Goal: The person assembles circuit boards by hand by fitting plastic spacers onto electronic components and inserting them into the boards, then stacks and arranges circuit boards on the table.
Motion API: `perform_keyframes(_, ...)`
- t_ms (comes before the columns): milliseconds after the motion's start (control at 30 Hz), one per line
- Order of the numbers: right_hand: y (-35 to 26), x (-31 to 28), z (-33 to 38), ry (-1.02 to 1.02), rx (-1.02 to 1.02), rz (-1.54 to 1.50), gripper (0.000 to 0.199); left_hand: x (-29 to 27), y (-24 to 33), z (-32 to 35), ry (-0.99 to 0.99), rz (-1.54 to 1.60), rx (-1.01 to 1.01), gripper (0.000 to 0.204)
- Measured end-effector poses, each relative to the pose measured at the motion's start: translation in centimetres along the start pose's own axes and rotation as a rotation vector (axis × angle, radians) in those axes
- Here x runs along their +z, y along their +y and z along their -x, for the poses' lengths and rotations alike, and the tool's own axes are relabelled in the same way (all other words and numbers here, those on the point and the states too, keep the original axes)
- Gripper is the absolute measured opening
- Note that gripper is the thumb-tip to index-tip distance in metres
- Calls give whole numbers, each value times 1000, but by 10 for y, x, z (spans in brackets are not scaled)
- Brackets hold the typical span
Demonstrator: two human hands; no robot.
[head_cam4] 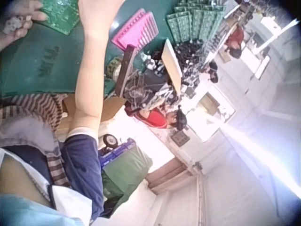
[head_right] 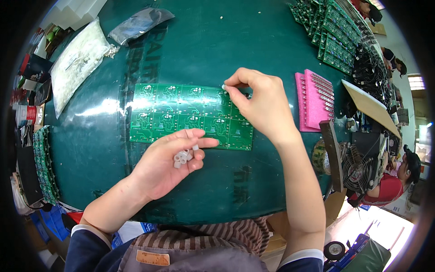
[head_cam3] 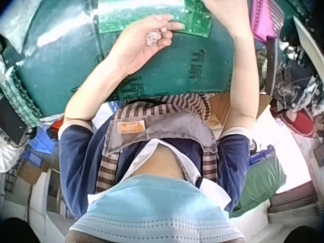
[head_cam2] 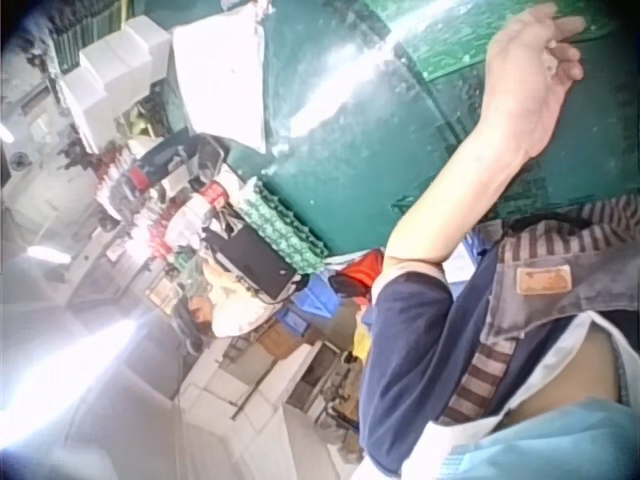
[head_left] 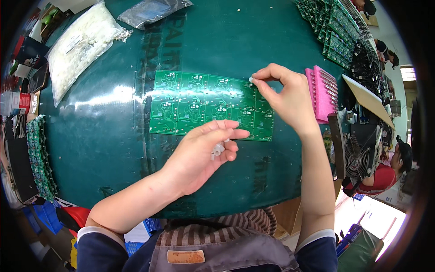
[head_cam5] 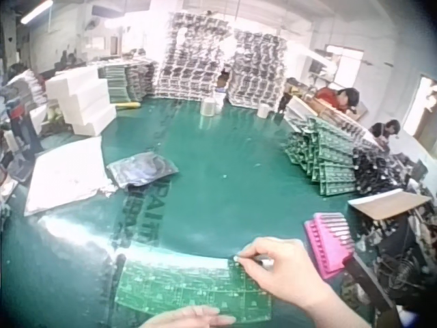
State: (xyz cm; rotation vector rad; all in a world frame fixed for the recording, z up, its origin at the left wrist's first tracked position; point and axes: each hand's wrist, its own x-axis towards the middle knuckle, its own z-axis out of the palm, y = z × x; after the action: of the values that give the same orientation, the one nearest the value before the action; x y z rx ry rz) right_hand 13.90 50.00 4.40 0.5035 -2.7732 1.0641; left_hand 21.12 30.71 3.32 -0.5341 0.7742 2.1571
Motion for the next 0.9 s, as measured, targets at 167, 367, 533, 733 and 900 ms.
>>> perform_keyframes(167,0,3,-8,-146,107,-23,8,-3,-3,1,19,-60,18,22)
perform_keyframes(367,1,-1,-16,-232,102,8,9,-1,-2,0,9,-79,1,24)
perform_keyframes(533,2,1,-13,-216,23,20,8,-1,-3,0,-10,-59,11,25)
perform_keyframes(733,1,3,-12,-200,-61,64,6,-3,-5,-2,-11,-105,41,26)
perform_keyframes(900,1,6,-6,-160,-68,86,6,-4,-7,-4,3,-128,40,21)
